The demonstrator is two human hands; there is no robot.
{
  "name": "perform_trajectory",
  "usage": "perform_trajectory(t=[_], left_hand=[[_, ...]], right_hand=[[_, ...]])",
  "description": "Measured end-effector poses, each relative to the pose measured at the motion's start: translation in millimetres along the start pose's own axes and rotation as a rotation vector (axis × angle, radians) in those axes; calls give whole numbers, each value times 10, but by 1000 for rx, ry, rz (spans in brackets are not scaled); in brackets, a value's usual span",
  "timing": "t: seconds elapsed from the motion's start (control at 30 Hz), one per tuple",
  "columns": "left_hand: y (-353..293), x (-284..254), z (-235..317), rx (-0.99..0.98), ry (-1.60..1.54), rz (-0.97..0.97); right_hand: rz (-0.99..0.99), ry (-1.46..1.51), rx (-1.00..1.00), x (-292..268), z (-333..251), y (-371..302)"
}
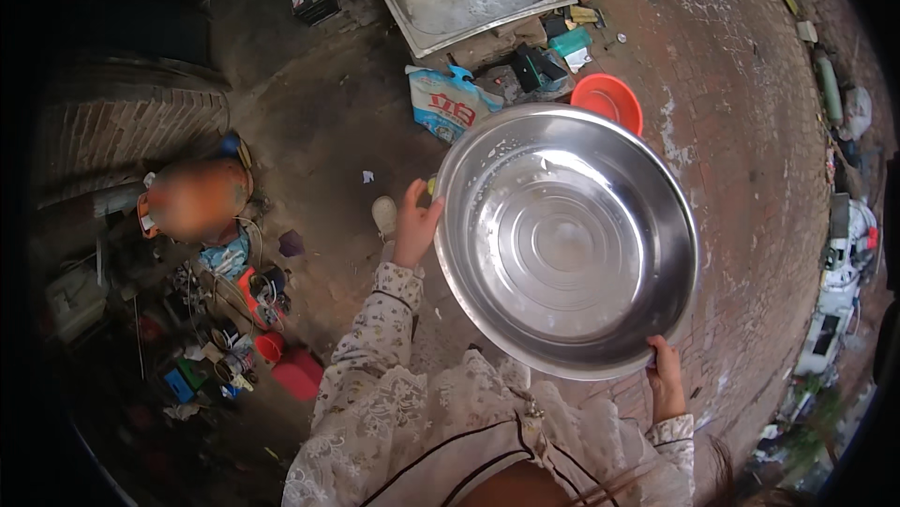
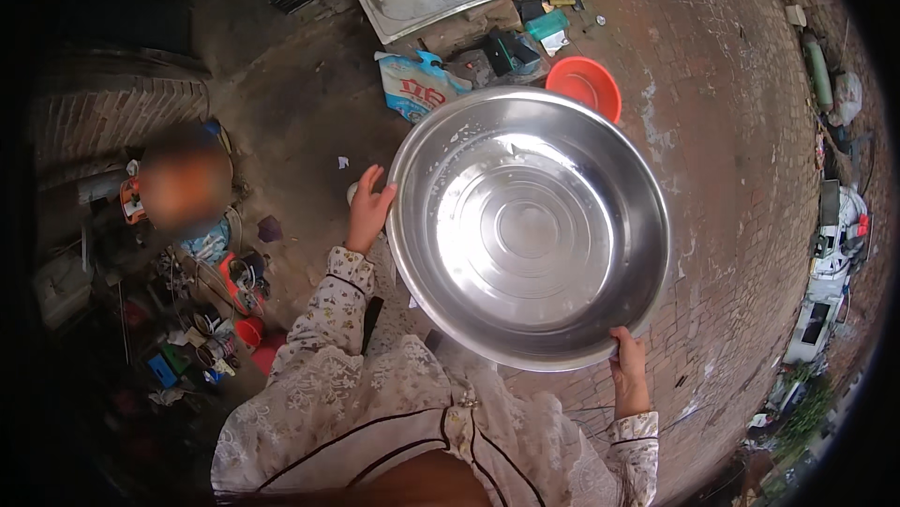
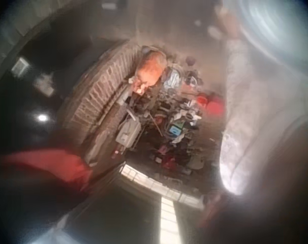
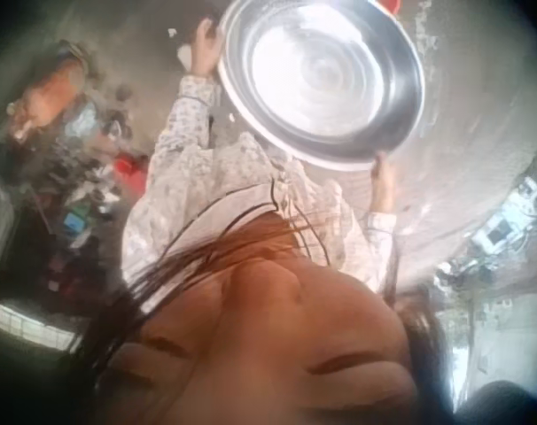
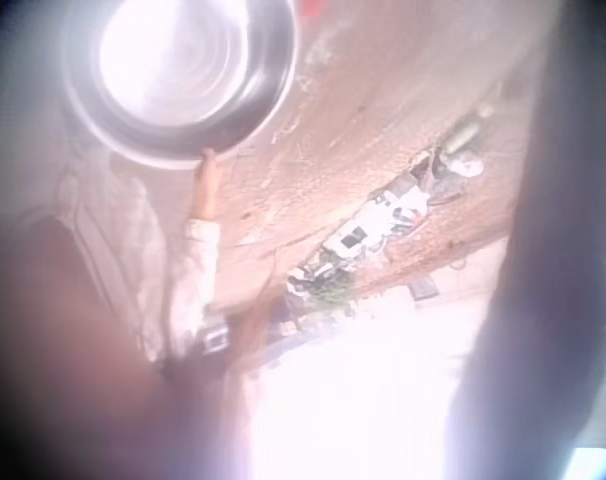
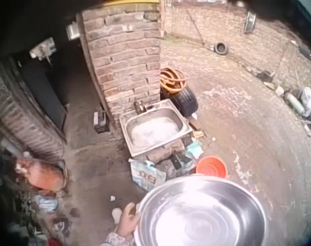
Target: The person scrubs a white plastic lid with a brush in a metal basin, rinses it, and sets it aside. Then they rinse the metal basin and place it on the ground. Finally, they fill a white bucket with water, add detergent, and scrub the bucket's interior with the brush.
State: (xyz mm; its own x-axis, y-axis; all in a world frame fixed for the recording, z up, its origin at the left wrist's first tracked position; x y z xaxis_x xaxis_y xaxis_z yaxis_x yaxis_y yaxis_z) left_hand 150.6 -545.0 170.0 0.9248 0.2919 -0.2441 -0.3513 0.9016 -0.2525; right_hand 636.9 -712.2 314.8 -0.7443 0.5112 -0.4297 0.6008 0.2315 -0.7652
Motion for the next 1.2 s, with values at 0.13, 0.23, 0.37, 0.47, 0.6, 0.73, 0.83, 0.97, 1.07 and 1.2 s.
perform_trajectory(t=[0.13, 0.23, 0.37, 0.47, 0.6, 0.73, 0.83, 0.97, 1.07, 1.2], left_hand=[[137, -914, -33, -391, -357, -383], [316, -1278, 268, -360, -291, -340], [1069, -1665, 592, -392, -419, -327], [1630, -1746, 590, -301, -392, -356], [2389, -1706, 691, -277, -364, -402], [3157, -1528, 594, -300, -408, -509], [3811, -1412, 416, -265, -215, -498], [4440, -1260, 127, -231, 235, -381], [4963, -986, 376, 48, 525, -160], [5401, -359, 1155, 402, 646, -202]], right_hand=[[29, 63, 27, 1258, -71, -846], [3, -26, 50, 1949, -194, -1384], [14, 30, 28, 2655, -205, -1742], [3, 109, -17, 3096, -258, -1822], [52, 176, -81, 3716, -434, -1698], [87, 254, -165, 4287, -586, -1356], [140, 344, -179, 4909, -690, -1167], [156, 431, -144, 5479, -569, -720], [140, 436, -157, 5838, -806, -637], [174, 403, -71, 6054, -795, -353]])
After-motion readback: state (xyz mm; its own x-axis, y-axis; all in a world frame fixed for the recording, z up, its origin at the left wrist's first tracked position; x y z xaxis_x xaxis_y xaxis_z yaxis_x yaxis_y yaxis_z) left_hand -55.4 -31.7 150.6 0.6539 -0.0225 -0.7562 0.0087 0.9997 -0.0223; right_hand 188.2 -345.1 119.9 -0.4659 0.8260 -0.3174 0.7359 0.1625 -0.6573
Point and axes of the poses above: each hand's wrist, its own y-axis towards the middle knuckle, its own x-axis out of the palm, z = x × y, the point moved 3 cm from there along y, towards the middle knuckle, and after that the axes turned 4 degrees about z, right-handed, at the moved point
